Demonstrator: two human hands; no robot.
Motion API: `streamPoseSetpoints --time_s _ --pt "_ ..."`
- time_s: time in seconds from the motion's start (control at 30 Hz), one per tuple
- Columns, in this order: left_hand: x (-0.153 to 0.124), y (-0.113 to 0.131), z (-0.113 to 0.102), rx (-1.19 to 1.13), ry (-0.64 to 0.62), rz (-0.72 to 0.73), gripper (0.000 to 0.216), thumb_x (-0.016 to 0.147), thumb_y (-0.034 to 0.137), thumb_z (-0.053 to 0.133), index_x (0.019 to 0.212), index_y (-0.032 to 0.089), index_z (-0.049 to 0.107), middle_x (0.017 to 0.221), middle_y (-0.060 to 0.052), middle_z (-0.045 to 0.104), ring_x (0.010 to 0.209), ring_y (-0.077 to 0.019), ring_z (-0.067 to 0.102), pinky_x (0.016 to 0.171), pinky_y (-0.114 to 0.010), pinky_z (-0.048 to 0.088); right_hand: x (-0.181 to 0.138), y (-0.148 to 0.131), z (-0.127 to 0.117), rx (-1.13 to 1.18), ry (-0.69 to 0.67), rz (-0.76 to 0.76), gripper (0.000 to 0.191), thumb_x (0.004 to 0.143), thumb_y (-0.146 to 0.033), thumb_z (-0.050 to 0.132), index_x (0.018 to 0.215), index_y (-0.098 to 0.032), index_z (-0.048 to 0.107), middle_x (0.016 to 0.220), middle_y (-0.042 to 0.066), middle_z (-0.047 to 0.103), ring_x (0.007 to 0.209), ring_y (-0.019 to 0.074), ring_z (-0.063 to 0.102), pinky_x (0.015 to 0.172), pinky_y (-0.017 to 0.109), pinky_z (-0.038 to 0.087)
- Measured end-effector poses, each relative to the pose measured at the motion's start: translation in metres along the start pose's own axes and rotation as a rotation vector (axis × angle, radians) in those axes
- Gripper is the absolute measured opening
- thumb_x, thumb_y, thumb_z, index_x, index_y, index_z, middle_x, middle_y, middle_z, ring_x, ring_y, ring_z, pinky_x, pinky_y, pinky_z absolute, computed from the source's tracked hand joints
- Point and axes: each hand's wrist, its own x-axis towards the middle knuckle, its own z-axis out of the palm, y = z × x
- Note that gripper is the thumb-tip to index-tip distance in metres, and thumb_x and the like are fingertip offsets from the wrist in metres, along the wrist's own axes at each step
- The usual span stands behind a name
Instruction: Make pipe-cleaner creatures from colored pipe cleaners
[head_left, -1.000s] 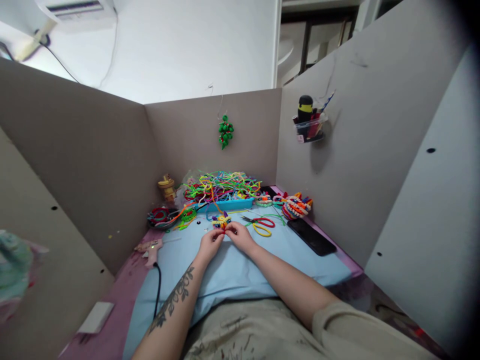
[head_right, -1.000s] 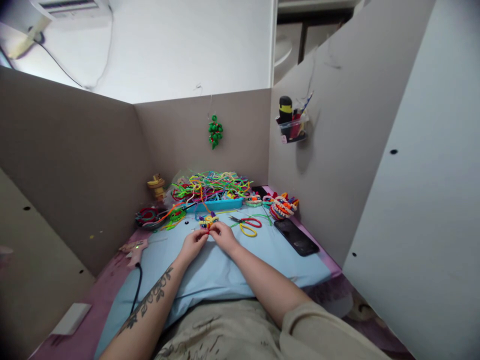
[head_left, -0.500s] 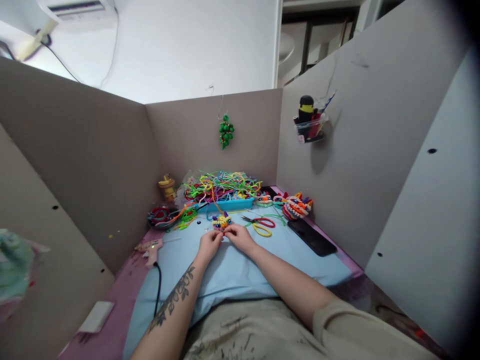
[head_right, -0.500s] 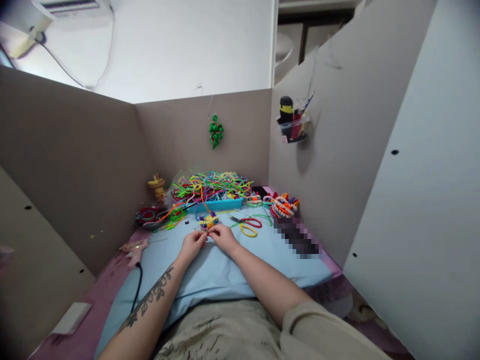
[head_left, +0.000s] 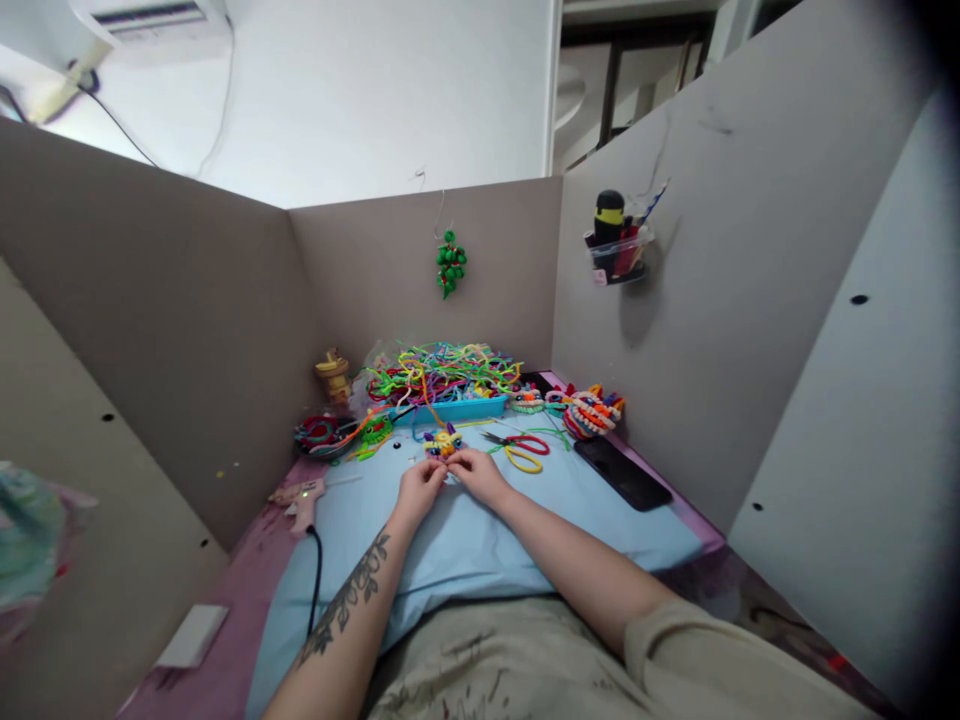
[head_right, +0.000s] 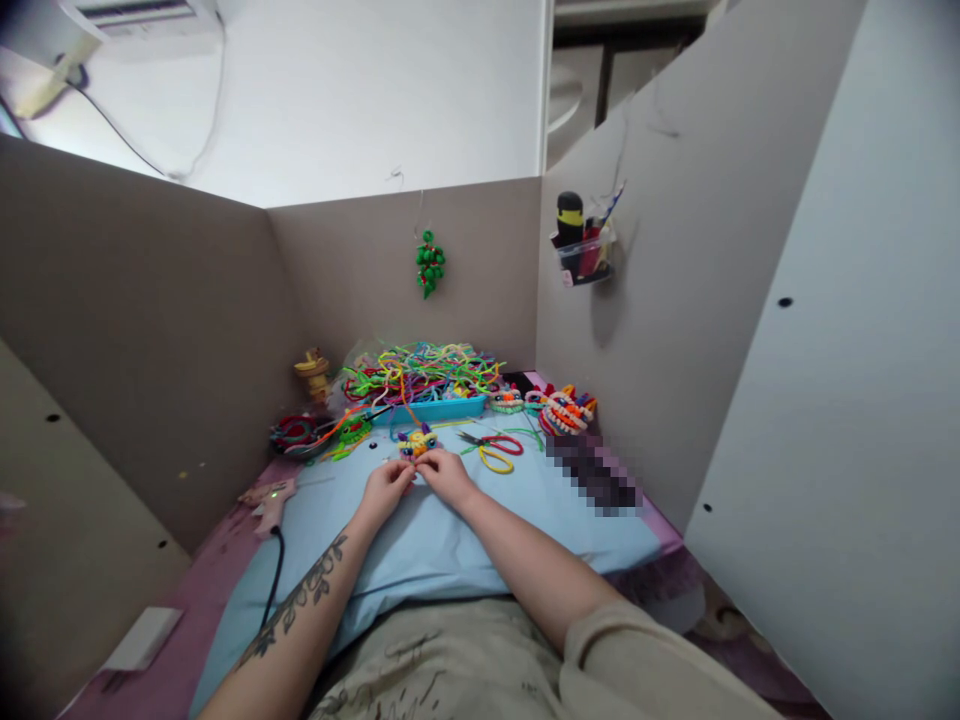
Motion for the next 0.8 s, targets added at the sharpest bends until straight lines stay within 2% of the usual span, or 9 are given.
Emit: streamPoseSetpoints --time_s 0.17,0.33,0.4,0.53,0.67,0.8 --pt "-0.001 0.001 0.001 0.052 -0.016 0.050 0.022 0.073 0.034 0.054 0.075 0.015 0.064 0.061 -0.001 0.061 0.054 -0.0126 0.054 0.054 -0.023 0.040 -0.001 0.004 0.004 -0.154 0.019 -0.074 0.012 0.075 -0.011 0.051 0.073 -0.018 0.061 0.076 0.002 0.061 0.078 0.0157 0.054 0.073 0.027 0.041" --pt "-0.003 0.005 0.002 0.188 0.038 0.088 0.022 0.074 0.035 0.053 0.073 0.016 0.064 0.065 -0.001 0.064 0.060 -0.0136 0.056 0.060 -0.024 0.041 -0.003 0.003 0.006 -0.264 -0.010 -0.060 0.013 0.078 -0.009 0.046 0.073 -0.018 0.054 0.077 0.002 0.056 0.078 0.0153 0.050 0.071 0.026 0.039" --pt "-0.003 0.005 0.003 0.221 0.046 0.078 0.026 0.075 0.038 0.051 0.072 0.016 0.064 0.064 -0.001 0.063 0.059 -0.0138 0.055 0.059 -0.024 0.040 -0.003 0.002 0.006 -0.306 -0.026 -0.058 0.013 0.080 -0.010 0.045 0.074 -0.018 0.053 0.078 0.003 0.054 0.078 0.0152 0.049 0.071 0.026 0.038" --pt "-0.002 0.004 0.004 0.218 -0.030 0.011 0.034 0.079 0.042 0.044 0.066 0.016 0.062 0.056 -0.001 0.059 0.054 -0.0134 0.052 0.053 -0.023 0.036 -0.005 -0.002 0.006 -0.368 -0.051 -0.059 0.011 0.081 -0.012 0.045 0.078 -0.019 0.052 0.082 0.003 0.053 0.080 0.0157 0.048 0.071 0.026 0.037" --pt "-0.001 0.005 0.001 0.124 -0.041 -0.023 0.035 0.078 0.043 0.043 0.065 0.016 0.060 0.050 0.001 0.054 0.049 -0.0125 0.048 0.050 -0.022 0.035 -0.006 -0.005 0.005 -0.308 -0.028 -0.095 0.011 0.080 -0.012 0.046 0.079 -0.019 0.053 0.083 0.003 0.053 0.082 0.0165 0.048 0.074 0.027 0.037" --pt "-0.001 0.007 0.000 0.076 -0.014 0.033 0.028 0.076 0.039 0.047 0.065 0.016 0.059 0.055 0.001 0.055 0.054 -0.0126 0.050 0.053 -0.022 0.037 -0.005 -0.007 0.001 -0.167 -0.005 -0.138 0.011 0.079 -0.012 0.047 0.078 -0.019 0.055 0.080 0.002 0.053 0.082 0.0163 0.048 0.075 0.028 0.038"
